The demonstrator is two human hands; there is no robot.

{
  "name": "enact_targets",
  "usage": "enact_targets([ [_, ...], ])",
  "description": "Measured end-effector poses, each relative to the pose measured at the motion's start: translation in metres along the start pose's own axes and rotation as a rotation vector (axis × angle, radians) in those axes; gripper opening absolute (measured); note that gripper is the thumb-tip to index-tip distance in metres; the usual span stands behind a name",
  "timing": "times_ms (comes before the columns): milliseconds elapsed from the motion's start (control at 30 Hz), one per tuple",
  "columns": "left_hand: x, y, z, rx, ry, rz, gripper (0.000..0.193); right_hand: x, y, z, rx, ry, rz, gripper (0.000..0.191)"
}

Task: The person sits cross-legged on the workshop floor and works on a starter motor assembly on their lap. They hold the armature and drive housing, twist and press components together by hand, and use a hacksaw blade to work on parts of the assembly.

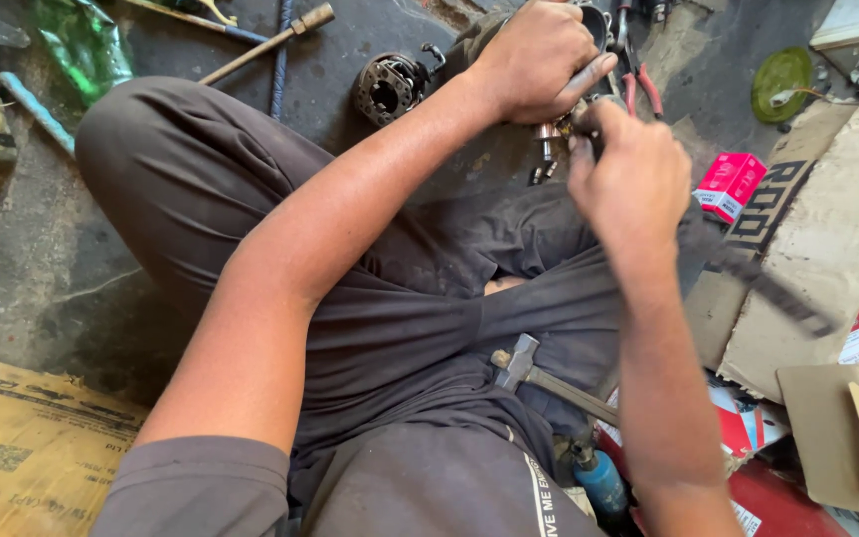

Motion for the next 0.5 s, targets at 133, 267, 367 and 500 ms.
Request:
enact_targets([
  [133,-0.004,-0.001,-0.001,0.007,-0.015,0.02,0.041,-0.004,0.005,-0.012,0.044,0.0,0.056,0.017],
  [267,-0.007,-0.003,0.0,0.042,-0.05,0.034,0.042,-0.008,0.007,-0.015,0.089,-0.016,0.08,0.018],
  [367,-0.01,-0.004,0.002,0.064,-0.049,0.046,0.042,-0.008,0.008,-0.014,0.086,0.017,0.083,0.019],
  [500,-0.014,-0.004,0.005,0.088,-0.035,0.024,0.044,-0.004,-0.002,0.002,0.049,-0.006,0.019,0.014],
])
Point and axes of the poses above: each hand's wrist, its own y-axis towards the middle knuckle, its own x-axis out of the back of the hand, z = x × y, the point moved 7 cm from there along y, towards the middle knuckle, and after that the axes turned 10 degrees about x, right-handed, at the moved point
